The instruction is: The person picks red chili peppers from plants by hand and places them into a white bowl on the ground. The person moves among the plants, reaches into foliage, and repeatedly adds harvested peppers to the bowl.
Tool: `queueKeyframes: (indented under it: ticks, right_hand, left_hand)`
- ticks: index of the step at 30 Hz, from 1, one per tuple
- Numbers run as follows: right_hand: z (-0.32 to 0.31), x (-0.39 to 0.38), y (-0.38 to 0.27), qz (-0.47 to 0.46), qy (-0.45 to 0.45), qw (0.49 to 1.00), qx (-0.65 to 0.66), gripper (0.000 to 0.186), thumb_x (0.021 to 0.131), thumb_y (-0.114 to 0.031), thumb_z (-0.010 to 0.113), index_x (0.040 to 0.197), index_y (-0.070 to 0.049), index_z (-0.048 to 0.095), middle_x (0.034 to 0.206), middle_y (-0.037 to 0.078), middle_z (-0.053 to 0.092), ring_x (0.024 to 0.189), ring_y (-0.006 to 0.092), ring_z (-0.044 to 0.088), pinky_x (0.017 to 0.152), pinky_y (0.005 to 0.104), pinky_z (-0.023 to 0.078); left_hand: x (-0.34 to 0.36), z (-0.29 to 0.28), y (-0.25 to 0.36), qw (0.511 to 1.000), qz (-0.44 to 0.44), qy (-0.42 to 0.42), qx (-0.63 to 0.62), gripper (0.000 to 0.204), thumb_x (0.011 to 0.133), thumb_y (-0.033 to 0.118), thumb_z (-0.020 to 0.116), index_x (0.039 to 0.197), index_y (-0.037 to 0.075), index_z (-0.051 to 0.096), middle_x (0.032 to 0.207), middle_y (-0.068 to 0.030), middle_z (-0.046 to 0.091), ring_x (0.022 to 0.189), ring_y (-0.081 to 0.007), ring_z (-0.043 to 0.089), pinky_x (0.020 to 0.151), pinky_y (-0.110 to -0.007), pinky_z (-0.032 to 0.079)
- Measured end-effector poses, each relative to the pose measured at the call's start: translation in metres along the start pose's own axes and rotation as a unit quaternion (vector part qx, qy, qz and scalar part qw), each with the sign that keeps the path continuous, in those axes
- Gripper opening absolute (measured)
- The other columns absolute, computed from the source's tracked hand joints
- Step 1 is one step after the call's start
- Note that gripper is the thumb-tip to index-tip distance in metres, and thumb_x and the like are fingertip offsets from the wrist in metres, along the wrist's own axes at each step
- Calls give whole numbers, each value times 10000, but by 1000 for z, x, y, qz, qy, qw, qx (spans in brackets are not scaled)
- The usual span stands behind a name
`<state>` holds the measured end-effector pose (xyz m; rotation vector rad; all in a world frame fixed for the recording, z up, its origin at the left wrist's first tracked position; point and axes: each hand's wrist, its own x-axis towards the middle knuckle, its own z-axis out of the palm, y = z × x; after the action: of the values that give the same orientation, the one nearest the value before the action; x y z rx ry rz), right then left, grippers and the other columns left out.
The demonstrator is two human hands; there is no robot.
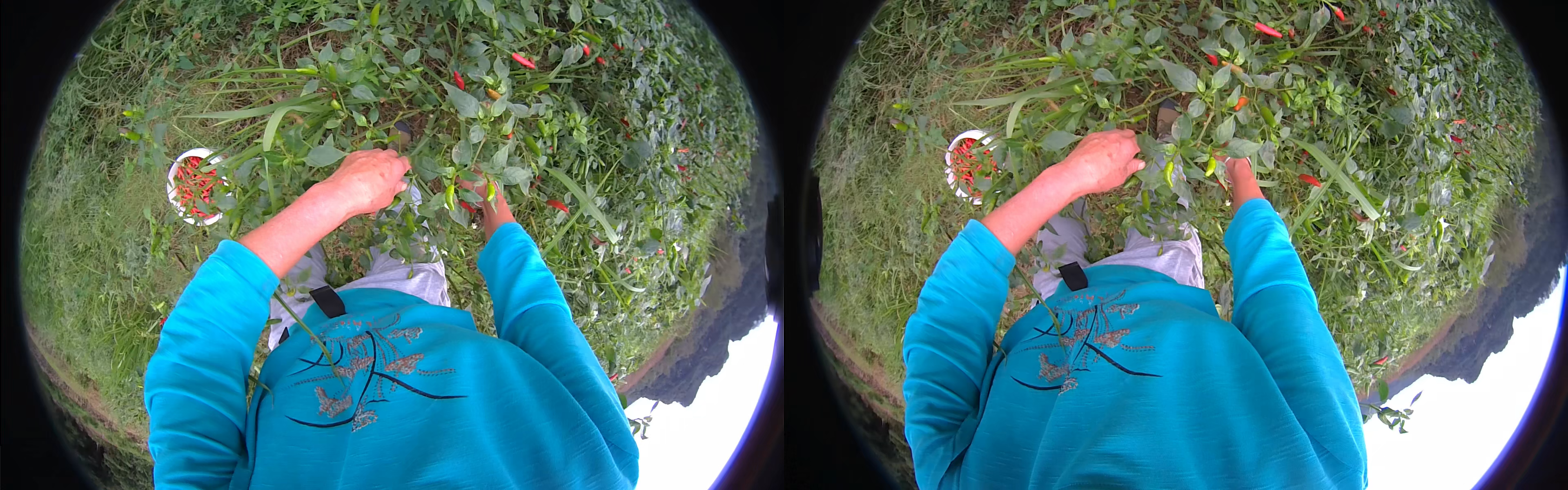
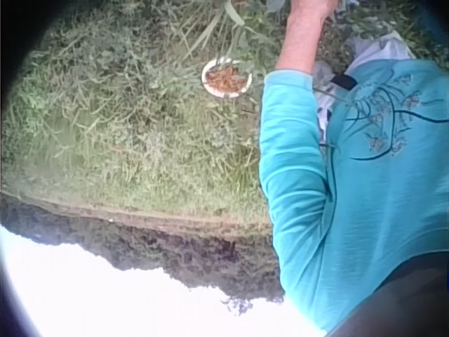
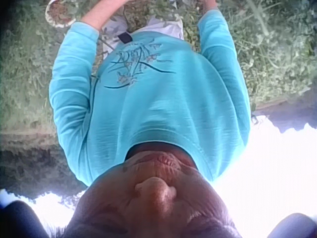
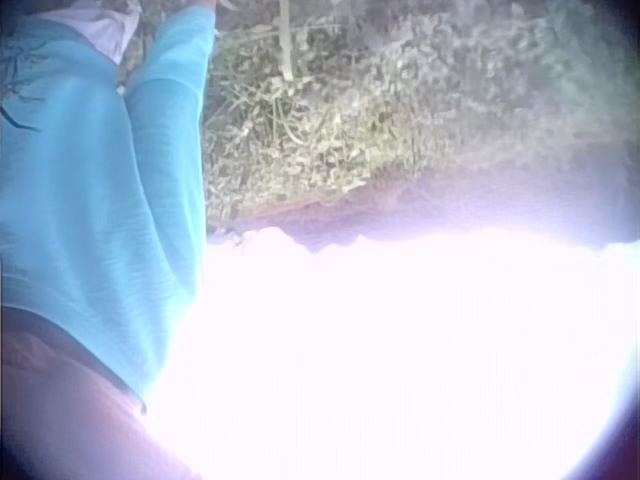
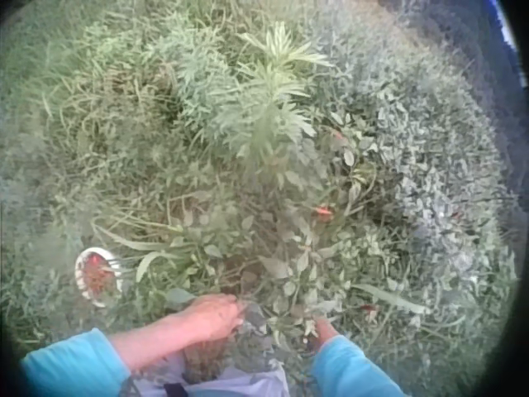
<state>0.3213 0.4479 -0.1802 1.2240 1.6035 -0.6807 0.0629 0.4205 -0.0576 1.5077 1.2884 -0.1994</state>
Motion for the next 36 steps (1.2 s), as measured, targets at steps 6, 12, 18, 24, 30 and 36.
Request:
queueKeyframes:
  ticks: [6, 12, 18, 24, 30, 36]
  right_hand:
    - [15, 5, 19, -7, -13, 1000, -5, 418, 703, -329, 575, 1023, -63, 542, 948, 133, 586, 842, 243, 575, 704, 369, 458]
    - [46, 38, 16, -31, -30, 999, -20, 468, 682, -387, 604, 1042, -92, 552, 991, 112, 584, 903, 244, 566, 755, 383, 446]
    - [39, 22, -11, 7, -39, 999, -11, 397, 719, -288, 587, 1090, -154, 549, 1097, 74, 564, 1011, 223, 544, 781, 340, 459]
    - [12, -6, -19, 41, -6, 999, 5, 310, 722, -220, 568, 1022, -145, 591, 1006, 77, 605, 954, 246, 575, 760, 353, 473]
    - [37, -9, 15, -11, 15, 1000, 24, 367, 685, -266, 605, 999, -77, 593, 986, 132, 604, 906, 289, 587, 765, 388, 463]
    - [75, 26, 33, -33, -10, 997, 69, 410, 675, -303, 617, 1005, -61, 587, 994, 146, 598, 903, 300, 586, 773, 397, 458]
  left_hand:
    - [-1, 2, 0, 999, 14, 29, -17, 373, 807, 197, 519, 1148, 56, 467, 1008, -157, 528, 983, -317, 502, 844, -407, 407]
    - [0, 5, -5, 999, 3, 18, -30, 376, 814, 202, 510, 1158, 59, 458, 1049, -161, 518, 1002, -318, 493, 859, -404, 398]
    - [0, 8, -9, 1000, -7, 13, -25, 372, 820, 213, 502, 1156, 59, 461, 1044, -154, 524, 994, -313, 499, 846, -404, 406]
    - [1, 7, -6, 1000, -20, -7, -7, 373, 820, 223, 509, 1153, 60, 466, 1035, -144, 533, 991, -303, 504, 839, -400, 407]
    - [3, 8, -5, 1000, -17, 0, -25, 378, 819, 221, 517, 1157, 60, 464, 1064, -149, 525, 1003, -308, 497, 844, -402, 404]
    - [3, 10, -5, 999, -21, 0, -28, 377, 821, 217, 515, 1161, 63, 462, 1079, -148, 522, 1017, -308, 490, 859, -402, 395]
